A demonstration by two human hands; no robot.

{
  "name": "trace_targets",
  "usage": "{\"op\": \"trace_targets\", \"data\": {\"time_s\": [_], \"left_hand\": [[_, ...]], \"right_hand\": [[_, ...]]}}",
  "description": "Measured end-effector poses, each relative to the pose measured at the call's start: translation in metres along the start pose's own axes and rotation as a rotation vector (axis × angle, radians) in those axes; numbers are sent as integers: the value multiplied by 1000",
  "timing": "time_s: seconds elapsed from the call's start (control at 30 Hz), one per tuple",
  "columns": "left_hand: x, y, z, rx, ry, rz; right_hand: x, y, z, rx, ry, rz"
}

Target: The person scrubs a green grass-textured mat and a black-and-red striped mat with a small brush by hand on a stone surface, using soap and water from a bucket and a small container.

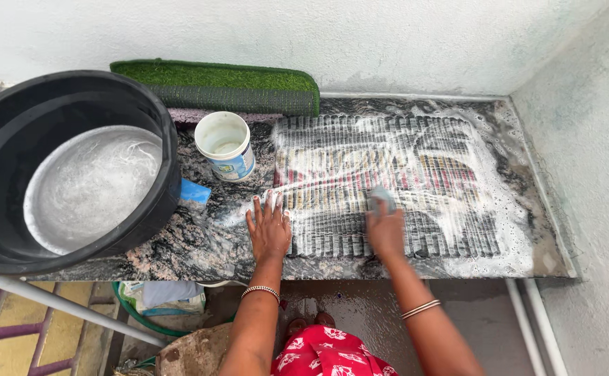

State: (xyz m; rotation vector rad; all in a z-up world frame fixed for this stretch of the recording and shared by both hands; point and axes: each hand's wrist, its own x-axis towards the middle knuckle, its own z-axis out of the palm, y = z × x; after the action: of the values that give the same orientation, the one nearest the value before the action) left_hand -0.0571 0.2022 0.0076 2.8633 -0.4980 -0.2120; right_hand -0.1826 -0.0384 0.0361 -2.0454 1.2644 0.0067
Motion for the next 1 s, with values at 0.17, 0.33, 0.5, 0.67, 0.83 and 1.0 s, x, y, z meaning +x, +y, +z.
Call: {"op": "trace_targets", "data": {"time_s": [0.17,0.33,0.5,0.67,0.83,1.0], "left_hand": [[3,-4,7,-27,61,35],[0,-6,8,-10,101,59],[-1,-4,3,-49,59,41],[-2,-2,-2,-2,-15,34],[0,-2,-6,-21,1,31],[-4,-4,-4,-35,43,37]], "right_hand": [[-129,-64,83,-457,-173,-642],[-86,-24,49,-417,-80,-464],[22,86,-48,-400,340,-140],[74,117,-88,-409,411,173],[36,24,-20,-266,180,34],[-63,-61,95,-311,-41,-561]]}}
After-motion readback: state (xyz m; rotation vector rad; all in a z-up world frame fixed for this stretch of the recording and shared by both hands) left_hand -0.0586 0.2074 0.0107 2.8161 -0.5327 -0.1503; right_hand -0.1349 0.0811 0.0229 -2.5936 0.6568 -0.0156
